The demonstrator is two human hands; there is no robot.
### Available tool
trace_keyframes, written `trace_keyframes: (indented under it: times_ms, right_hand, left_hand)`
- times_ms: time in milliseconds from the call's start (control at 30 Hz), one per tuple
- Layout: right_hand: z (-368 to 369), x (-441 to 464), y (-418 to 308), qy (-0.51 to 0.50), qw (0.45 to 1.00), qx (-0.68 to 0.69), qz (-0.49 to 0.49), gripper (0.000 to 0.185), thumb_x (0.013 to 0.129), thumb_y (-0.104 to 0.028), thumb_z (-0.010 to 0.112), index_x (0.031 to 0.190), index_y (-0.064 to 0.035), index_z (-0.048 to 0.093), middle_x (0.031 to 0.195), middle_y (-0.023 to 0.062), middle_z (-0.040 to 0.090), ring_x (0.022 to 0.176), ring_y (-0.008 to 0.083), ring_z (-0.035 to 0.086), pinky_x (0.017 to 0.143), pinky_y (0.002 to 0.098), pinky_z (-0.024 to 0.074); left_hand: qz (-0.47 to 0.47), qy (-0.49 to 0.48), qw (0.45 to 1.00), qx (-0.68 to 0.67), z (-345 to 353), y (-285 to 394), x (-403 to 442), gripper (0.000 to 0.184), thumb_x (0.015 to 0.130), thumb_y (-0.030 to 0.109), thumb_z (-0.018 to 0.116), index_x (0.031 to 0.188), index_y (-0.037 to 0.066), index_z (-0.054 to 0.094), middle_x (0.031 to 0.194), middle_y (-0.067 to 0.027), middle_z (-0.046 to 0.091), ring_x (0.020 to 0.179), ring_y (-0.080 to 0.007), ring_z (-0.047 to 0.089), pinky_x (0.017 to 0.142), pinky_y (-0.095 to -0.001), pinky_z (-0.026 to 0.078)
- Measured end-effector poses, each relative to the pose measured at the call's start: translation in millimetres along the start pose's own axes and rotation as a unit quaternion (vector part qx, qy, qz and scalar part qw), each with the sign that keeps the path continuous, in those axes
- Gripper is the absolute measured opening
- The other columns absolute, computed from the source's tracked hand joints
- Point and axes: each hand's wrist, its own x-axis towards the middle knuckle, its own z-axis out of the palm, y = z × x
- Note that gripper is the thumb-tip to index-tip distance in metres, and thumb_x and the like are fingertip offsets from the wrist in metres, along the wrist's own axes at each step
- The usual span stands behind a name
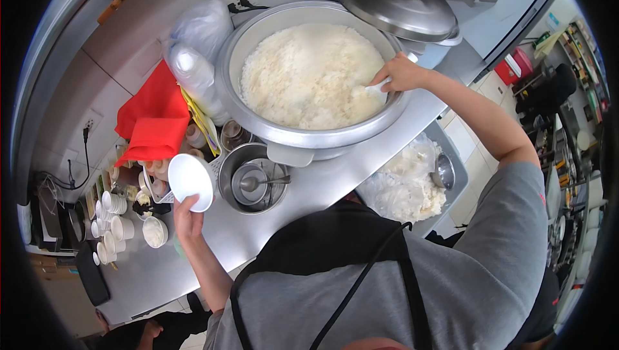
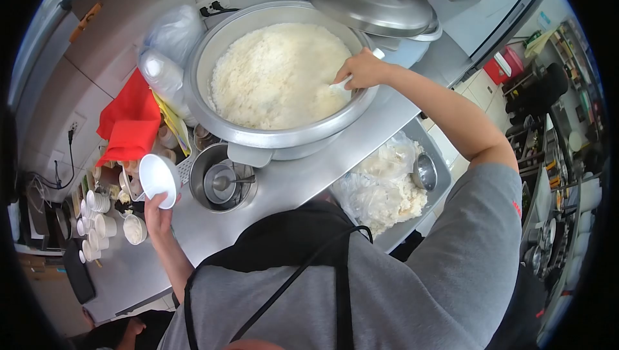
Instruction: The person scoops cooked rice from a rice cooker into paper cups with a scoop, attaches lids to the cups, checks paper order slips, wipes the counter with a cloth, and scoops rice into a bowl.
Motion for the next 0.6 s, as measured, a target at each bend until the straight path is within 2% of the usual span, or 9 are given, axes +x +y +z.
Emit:
trace_keyframes:
  times_ms: [100, 200, 233, 300, 333, 367, 400, 500, 600]
  right_hand:
    - [-11, 0, -8, -0.012, 0.999, -0.019, -0.024, 0.028, 0.068, -0.019, 0.062, 0.095, -0.0216, 0.067, 0.087, 0.0048, 0.065, 0.087, 0.0169, 0.057, 0.085, 0.0333, 0.0255]
    - [-29, 5, -20, 0.022, 0.997, -0.069, -0.012, 0.026, 0.069, -0.019, 0.062, 0.095, -0.0212, 0.066, 0.083, 0.0052, 0.065, 0.084, 0.0181, 0.056, 0.085, 0.0332, 0.0253]
    - [-31, 8, -21, 0.023, 0.997, -0.067, -0.011, 0.026, 0.069, -0.019, 0.062, 0.095, -0.0212, 0.066, 0.083, 0.0052, 0.065, 0.084, 0.0181, 0.056, 0.085, 0.0332, 0.0253]
    - [-37, 17, -16, 0.146, 0.988, -0.035, -0.023, 0.019, 0.070, -0.019, 0.061, 0.088, -0.0169, 0.067, 0.078, 0.0046, 0.064, 0.078, 0.0197, 0.056, 0.085, 0.0341, 0.0265]
    - [-38, 26, -7, 0.145, 0.989, -0.035, -0.022, 0.019, 0.070, -0.019, 0.061, 0.088, -0.0169, 0.067, 0.078, 0.0046, 0.064, 0.078, 0.0197, 0.056, 0.085, 0.0341, 0.0265]
    - [-37, 39, 5, 0.126, 0.970, -0.208, 0.015, 0.015, 0.069, -0.018, 0.061, 0.083, -0.0147, 0.066, 0.076, 0.0043, 0.064, 0.076, 0.0205, 0.057, 0.085, 0.0348, 0.0273]
    - [-37, 44, 7, 0.103, 0.920, -0.374, 0.052, 0.011, 0.069, -0.017, 0.060, 0.078, -0.0126, 0.065, 0.073, 0.0040, 0.063, 0.073, 0.0212, 0.057, 0.085, 0.0356, 0.0281]
    - [-32, 49, 4, 0.099, 0.904, -0.415, 0.003, 0.003, 0.064, -0.014, 0.060, 0.066, -0.0129, 0.062, 0.065, 0.0026, 0.058, 0.072, 0.0158, 0.055, 0.080, 0.0334, 0.0275]
    - [-30, 50, -7, 0.051, 0.935, -0.352, -0.009, 0.005, 0.066, -0.015, 0.060, 0.069, -0.0132, 0.063, 0.066, 0.0032, 0.059, 0.073, 0.0168, 0.055, 0.081, 0.0338, 0.0265]
  left_hand:
    - [-0.004, -0.017, 1.000, -0.017, 24, 1, 9, 0.063, 0.067, 0.000, 0.054, 0.126, 0.002, 0.032, 0.113, -0.0145, 0.049, 0.097, -0.0315, 0.055, 0.073, -0.0417, 0.051]
    - [-0.014, -0.045, 0.998, -0.039, 35, 0, 19, 0.063, 0.067, -0.009, 0.050, 0.127, 0.001, 0.031, 0.119, -0.0142, 0.046, 0.108, -0.0268, 0.048, 0.092, -0.0373, 0.040]
    - [-0.015, -0.046, 0.998, -0.037, 38, -1, 21, 0.063, 0.067, -0.009, 0.050, 0.127, 0.001, 0.031, 0.119, -0.0142, 0.046, 0.108, -0.0268, 0.048, 0.092, -0.0373, 0.040]
    - [-0.024, -0.048, 0.998, -0.040, 42, -7, 27, 0.065, 0.067, -0.009, 0.050, 0.128, 0.002, 0.030, 0.120, -0.0139, 0.044, 0.109, -0.0270, 0.047, 0.091, -0.0379, 0.041]
    - [-0.026, -0.049, 0.998, -0.040, 46, -8, 27, 0.065, 0.067, -0.009, 0.050, 0.128, 0.002, 0.030, 0.120, -0.0139, 0.044, 0.109, -0.0270, 0.047, 0.091, -0.0379, 0.041]
    - [-0.031, -0.052, 0.997, -0.040, 50, -8, 27, 0.066, 0.067, -0.009, 0.050, 0.128, 0.002, 0.029, 0.121, -0.0138, 0.044, 0.109, -0.0270, 0.047, 0.092, -0.0378, 0.041]
    - [-0.035, -0.056, 0.997, -0.040, 53, -8, 27, 0.066, 0.067, -0.009, 0.050, 0.129, 0.003, 0.029, 0.121, -0.0137, 0.043, 0.110, -0.0271, 0.047, 0.092, -0.0377, 0.040]
    - [-0.025, -0.057, 0.998, -0.029, 53, -11, 31, 0.066, 0.067, -0.008, 0.049, 0.129, 0.002, 0.028, 0.120, -0.0143, 0.044, 0.109, -0.0287, 0.047, 0.088, -0.0406, 0.044]
    - [-0.036, -0.050, 0.998, -0.030, 60, -6, 28, 0.066, 0.067, -0.006, 0.050, 0.128, 0.002, 0.028, 0.120, -0.0156, 0.043, 0.107, -0.0304, 0.048, 0.081, -0.0437, 0.049]
